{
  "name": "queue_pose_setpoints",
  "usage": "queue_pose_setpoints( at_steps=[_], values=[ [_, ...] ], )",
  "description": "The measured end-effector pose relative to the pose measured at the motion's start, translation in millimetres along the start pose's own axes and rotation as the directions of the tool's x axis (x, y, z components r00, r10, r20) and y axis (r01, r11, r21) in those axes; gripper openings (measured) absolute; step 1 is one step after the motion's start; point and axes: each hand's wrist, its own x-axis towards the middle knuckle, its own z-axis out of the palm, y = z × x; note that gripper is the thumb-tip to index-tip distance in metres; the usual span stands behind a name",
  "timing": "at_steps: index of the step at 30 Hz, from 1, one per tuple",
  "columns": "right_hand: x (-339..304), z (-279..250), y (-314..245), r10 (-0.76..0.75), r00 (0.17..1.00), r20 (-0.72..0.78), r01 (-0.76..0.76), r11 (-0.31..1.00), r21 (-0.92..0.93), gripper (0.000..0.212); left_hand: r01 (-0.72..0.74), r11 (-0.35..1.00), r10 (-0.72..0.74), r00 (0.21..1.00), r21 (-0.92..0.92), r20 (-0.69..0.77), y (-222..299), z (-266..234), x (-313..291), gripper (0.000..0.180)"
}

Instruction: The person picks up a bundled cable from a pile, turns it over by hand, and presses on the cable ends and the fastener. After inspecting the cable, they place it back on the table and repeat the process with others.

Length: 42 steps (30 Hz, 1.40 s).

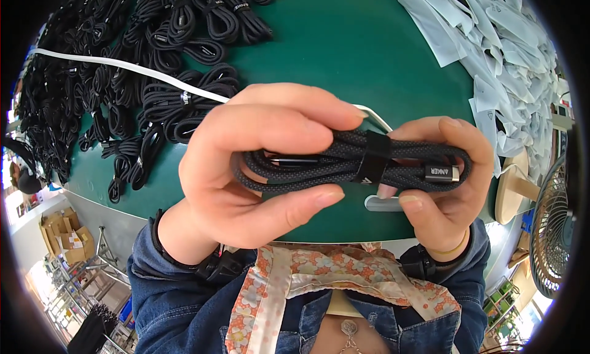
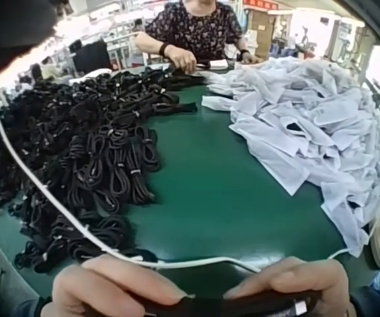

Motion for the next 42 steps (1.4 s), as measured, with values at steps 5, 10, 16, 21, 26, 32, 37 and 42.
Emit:
queue_pose_setpoints(
  at_steps=[5, 10, 16, 21, 26, 32, 37, 42],
  values=[
    [-1.7, 3.4, -3.6, 0.037, 0.998, -0.056, -0.037, 0.999, 0.009, 0.062, -0.071, 0.997, 0.068, 0.995, 0.033, 0.08, -0.6, -4.3, 1.3, 0.053],
    [-1.2, 2.1, -3.1, 0.032, 0.994, -0.108, -0.034, 0.999, -0.019, 0.054, -0.079, 0.979, 0.07, 0.996, 0.186, 0.056, 3.6, -4.7, 4.7, 0.059],
    [-5.1, 5.3, -15.5, 0.437, 0.883, -0.171, -0.361, 0.865, 0.348, 0.04, 0.211, 0.908, -0.271, 0.954, -0.362, -0.124, 9.5, 14.9, 1.5, 0.07],
    [-5.2, 5.8, -13.4, 0.562, 0.817, -0.129, -0.489, 0.795, 0.359, 0.049, 0.218, 0.925, -0.258, 0.962, -0.311, -0.093, 10.0, 8.0, -1.1, 0.069],
    [-2.6, 8.3, -12.7, 0.609, 0.782, -0.133, -0.519, 0.754, 0.402, 0.051, 0.34, 0.837, -0.449, 0.874, -0.428, -0.184, 21.0, 12.9, 5.1, 0.064],
    [-3.0, 4.7, -2.4, 0.504, 0.861, -0.063, -0.42, 0.776, 0.471, 0.048, 0.244, 0.944, -0.269, 0.959, -0.22, -0.092, 12.7, 2.6, -0.2, 0.059],
    [2.1, -15.3, 8.1, 0.434, 0.901, -0.005, -0.286, 0.603, 0.745, 0.046, 0.407, 0.815, -0.457, 0.889, 0.412, 0.026, 35.0, -13.4, 10.3, 0.061],
    [26.8, -8.0, 6.6, 0.657, 0.656, -0.371, -0.134, 0.585, 0.8, 0.042, 0.183, 0.251, -0.421, 0.905, 0.951, -0.063, 48.0, -45.3, -14.4, 0.061]
  ],
)
